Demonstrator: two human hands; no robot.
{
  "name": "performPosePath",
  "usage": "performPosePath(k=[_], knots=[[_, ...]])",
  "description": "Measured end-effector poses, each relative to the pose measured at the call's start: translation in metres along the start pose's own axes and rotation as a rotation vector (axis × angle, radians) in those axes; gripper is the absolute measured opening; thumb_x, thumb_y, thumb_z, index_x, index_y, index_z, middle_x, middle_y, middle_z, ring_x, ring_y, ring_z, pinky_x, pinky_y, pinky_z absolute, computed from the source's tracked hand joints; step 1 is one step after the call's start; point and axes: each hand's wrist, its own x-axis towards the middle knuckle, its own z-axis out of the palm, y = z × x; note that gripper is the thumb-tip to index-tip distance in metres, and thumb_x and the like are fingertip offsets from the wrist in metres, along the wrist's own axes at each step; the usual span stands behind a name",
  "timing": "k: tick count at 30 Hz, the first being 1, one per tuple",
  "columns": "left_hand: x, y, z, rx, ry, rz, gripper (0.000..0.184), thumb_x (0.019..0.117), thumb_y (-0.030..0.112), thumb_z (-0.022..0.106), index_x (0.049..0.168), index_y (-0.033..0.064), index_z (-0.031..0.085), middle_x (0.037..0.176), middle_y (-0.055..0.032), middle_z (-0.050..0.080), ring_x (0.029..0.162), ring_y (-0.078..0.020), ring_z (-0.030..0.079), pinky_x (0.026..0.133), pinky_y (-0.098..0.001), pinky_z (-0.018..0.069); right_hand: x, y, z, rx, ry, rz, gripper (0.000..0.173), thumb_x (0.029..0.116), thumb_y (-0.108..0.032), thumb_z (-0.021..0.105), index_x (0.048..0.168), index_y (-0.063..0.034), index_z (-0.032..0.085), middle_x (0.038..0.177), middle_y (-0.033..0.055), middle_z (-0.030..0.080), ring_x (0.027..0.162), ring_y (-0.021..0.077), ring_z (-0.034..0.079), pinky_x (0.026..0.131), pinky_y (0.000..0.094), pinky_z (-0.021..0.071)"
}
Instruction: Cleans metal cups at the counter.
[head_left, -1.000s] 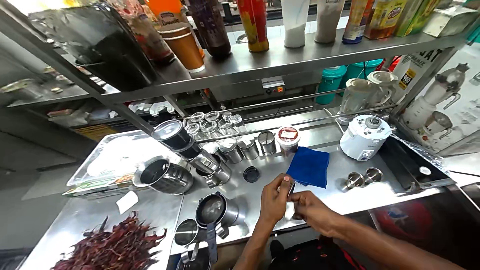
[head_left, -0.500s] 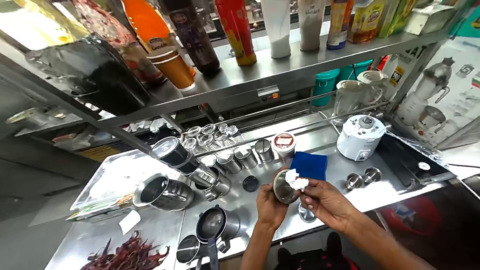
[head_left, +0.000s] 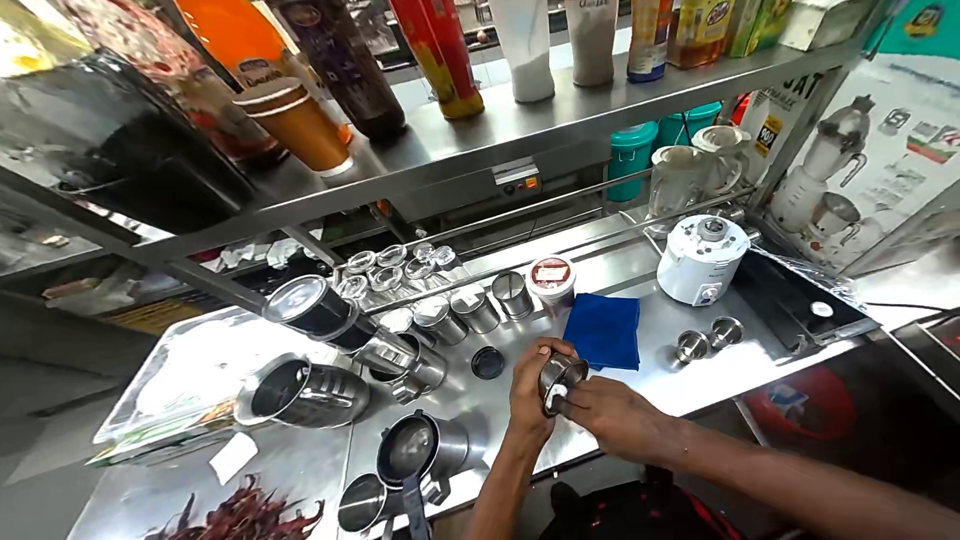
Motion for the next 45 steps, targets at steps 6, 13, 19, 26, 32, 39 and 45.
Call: performPosePath(k=[6, 13, 19, 26, 32, 39, 45], knots=[[0.003, -0.01, 0.007, -0.025, 0.184, -0.283, 0.052, 0.1093, 0.048, 0.031, 0.107, 0.0121, 0.069, 0.092, -0.0059, 0.07, 0.082, -0.0152, 0.067, 0.074, -0.0331, 0.0582, 0.008, 0.025, -0.029, -0.562, -0.018, 0.002, 0.018, 0.0981, -0.009, 0.057, 0.108, -0.0072, 0.072, 0.094, 0.0073, 0.066, 0.087, 0.0236, 0.062, 0.074, 0.0377, 0.0501], [-0.006, -0.023, -0.004, 0.398, 0.125, 0.004, 0.03, 0.104, 0.028, 0.048, 0.1, 0.0064, 0.069, 0.081, -0.0027, 0.066, 0.068, -0.0119, 0.062, 0.062, -0.0292, 0.0554, 0.003, -0.008, 0.013, 0.597, -0.194, 0.621, 0.026, 0.0897, -0.002, 0.059, 0.113, -0.0007, 0.071, 0.097, 0.0176, 0.071, 0.09, 0.0315, 0.068, 0.081, 0.0529, 0.0552], [-0.009, -0.063, -0.037, -0.099, 0.225, -0.216, 0.047, 0.1106, 0.038, 0.031, 0.136, 0.0082, 0.057, 0.121, -0.0129, 0.068, 0.107, -0.0241, 0.068, 0.091, -0.0439, 0.0582, -0.037, 0.011, 0.047, 2.043, 0.437, 0.941, 0.027, 0.095, 0.0, 0.047, 0.116, -0.0092, 0.062, 0.086, 0.0021, 0.064, 0.068, 0.0082, 0.057, 0.064, 0.0259, 0.0501], [-0.05, -0.141, -0.122, 0.42, 0.3, -0.036, 0.054, 0.0901, 0.017, 0.073, 0.135, 0.0022, 0.047, 0.125, -0.0134, 0.058, 0.109, -0.0234, 0.062, 0.087, -0.0396, 0.0584, -0.195, 0.015, 0.065, 1.64, 0.929, 1.366, 0.023, 0.095, -0.003, 0.049, 0.114, -0.0046, 0.063, 0.085, 0.0066, 0.066, 0.069, 0.0126, 0.061, 0.065, 0.0294, 0.054], [-0.064, -0.16, -0.139, 1.037, 0.197, 0.223, 0.046, 0.0765, 0.038, 0.086, 0.104, 0.0059, 0.066, 0.138, -0.0197, 0.047, 0.127, -0.0315, 0.049, 0.103, -0.0427, 0.0495, -0.247, -0.011, 0.062, 1.526, 0.951, 1.487, 0.024, 0.0931, 0.0, 0.049, 0.11, -0.0008, 0.066, 0.084, 0.0086, 0.067, 0.069, 0.0146, 0.063, 0.065, 0.0309, 0.0562], [-0.088, -0.163, -0.058, 1.067, -0.062, 0.277, 0.086, 0.0781, 0.046, 0.087, 0.147, 0.0092, 0.051, 0.16, -0.0213, 0.036, 0.149, -0.0367, 0.035, 0.117, -0.0549, 0.0418, -0.225, -0.006, 0.068, 1.608, 0.97, 1.367, 0.036, 0.0916, 0.003, 0.054, 0.126, -0.0003, 0.064, 0.093, 0.0147, 0.069, 0.075, 0.0176, 0.065, 0.071, 0.0323, 0.0577], [-0.047, -0.215, -0.024, 1.156, -0.04, 0.117, 0.119, 0.0693, 0.036, 0.093, 0.161, 0.0056, 0.023, 0.164, -0.0192, 0.029, 0.152, -0.0347, 0.028, 0.122, -0.0526, 0.033, -0.196, 0.016, 0.061, 1.195, 0.568, 1.159, 0.03, 0.0991, -0.004, 0.056, 0.126, -0.0017, 0.069, 0.106, 0.0141, 0.072, 0.089, 0.0214, 0.069, 0.082, 0.0374, 0.0591]])
